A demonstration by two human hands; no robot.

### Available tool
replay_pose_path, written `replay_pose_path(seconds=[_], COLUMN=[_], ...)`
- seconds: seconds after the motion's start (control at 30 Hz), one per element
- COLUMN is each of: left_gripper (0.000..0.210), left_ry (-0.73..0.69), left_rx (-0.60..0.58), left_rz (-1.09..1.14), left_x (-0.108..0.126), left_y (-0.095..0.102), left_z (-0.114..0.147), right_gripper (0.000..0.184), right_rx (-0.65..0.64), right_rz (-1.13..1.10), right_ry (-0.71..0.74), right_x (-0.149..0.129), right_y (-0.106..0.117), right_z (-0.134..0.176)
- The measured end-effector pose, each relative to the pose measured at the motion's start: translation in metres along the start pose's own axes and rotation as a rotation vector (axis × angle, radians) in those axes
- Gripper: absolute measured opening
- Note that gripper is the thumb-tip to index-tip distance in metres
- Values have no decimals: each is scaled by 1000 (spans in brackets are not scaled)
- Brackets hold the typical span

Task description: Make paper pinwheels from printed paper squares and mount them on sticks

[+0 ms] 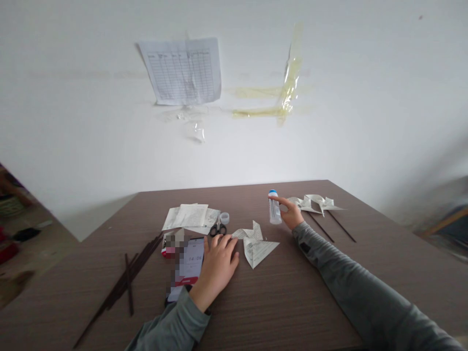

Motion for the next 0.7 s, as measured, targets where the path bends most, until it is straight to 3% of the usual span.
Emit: replay_pose_path(seconds=[0.23, 0.47, 0.6, 0.7], left_gripper=[52, 52, 57, 58], left_ry=[6, -10, 5, -1], left_rx=[8, -11, -26, -29], left_rz=[22, 40, 38, 33], left_x=[6, 17, 23, 26], left_y=[-2, -5, -3, -2], left_z=[1, 6, 6, 5], right_gripper=[53, 42, 28, 32], right_rx=[51, -103, -194, -227], right_rz=[-133, -139, -9, 99], right_ry=[-24, -14, 42, 82], right_x=[-13, -36, -45, -45], right_y=[-5, -31, -44, -53], right_z=[11, 29, 35, 38])
Point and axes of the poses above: each hand's wrist, its own z-axis away from the middle knuckle, its own y-axis out of the back of the hand, x = y × z, the point moved 9 cm from there along -z, towards the middle knuckle, and after that the axes turned 6 degrees about y, right-handed, at the moved point
